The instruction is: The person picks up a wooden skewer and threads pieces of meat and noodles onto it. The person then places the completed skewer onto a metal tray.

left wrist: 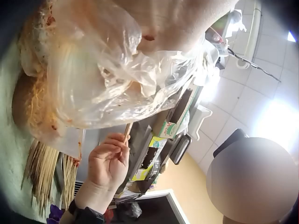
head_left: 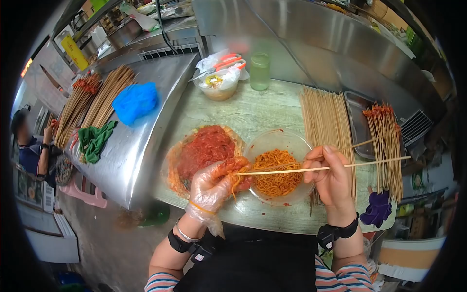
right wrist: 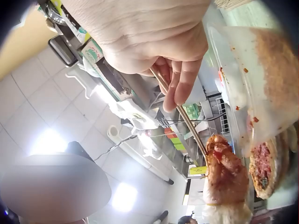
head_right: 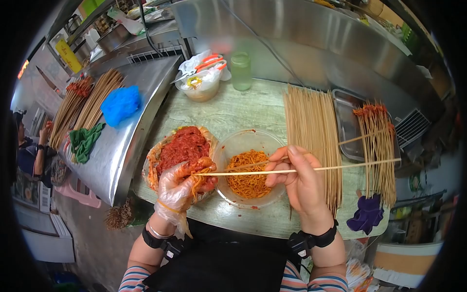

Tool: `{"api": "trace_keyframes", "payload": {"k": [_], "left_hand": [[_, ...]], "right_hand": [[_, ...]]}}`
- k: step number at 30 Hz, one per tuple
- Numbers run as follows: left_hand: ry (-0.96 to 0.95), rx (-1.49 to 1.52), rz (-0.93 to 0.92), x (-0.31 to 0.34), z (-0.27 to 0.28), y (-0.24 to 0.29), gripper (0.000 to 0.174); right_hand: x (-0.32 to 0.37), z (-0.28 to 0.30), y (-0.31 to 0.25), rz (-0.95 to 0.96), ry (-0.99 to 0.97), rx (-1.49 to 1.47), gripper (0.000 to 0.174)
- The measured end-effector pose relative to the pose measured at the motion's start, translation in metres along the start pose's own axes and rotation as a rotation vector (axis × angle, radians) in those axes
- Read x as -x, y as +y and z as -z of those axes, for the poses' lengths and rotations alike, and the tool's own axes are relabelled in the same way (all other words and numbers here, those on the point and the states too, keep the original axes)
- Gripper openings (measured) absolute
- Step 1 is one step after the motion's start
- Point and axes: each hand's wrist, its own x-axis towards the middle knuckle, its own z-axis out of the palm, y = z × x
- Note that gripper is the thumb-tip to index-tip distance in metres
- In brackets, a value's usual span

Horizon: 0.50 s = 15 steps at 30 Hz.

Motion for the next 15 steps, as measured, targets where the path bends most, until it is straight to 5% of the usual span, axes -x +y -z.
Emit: {"api": "trace_keyframes", "payload": {"k": [13, 15], "left_hand": [[-0.009, 0.631, 0.151, 0.000, -0.003, 0.019, 0.026], [-0.008, 0.316, 0.070, 0.000, -0.002, 0.016, 0.028]], "right_hand": [[0.020, -0.019, 0.010, 0.224, 0.055, 0.265, 0.039], [0.020, -0.019, 0.012, 0.223, 0.060, 0.260, 0.039]]}}
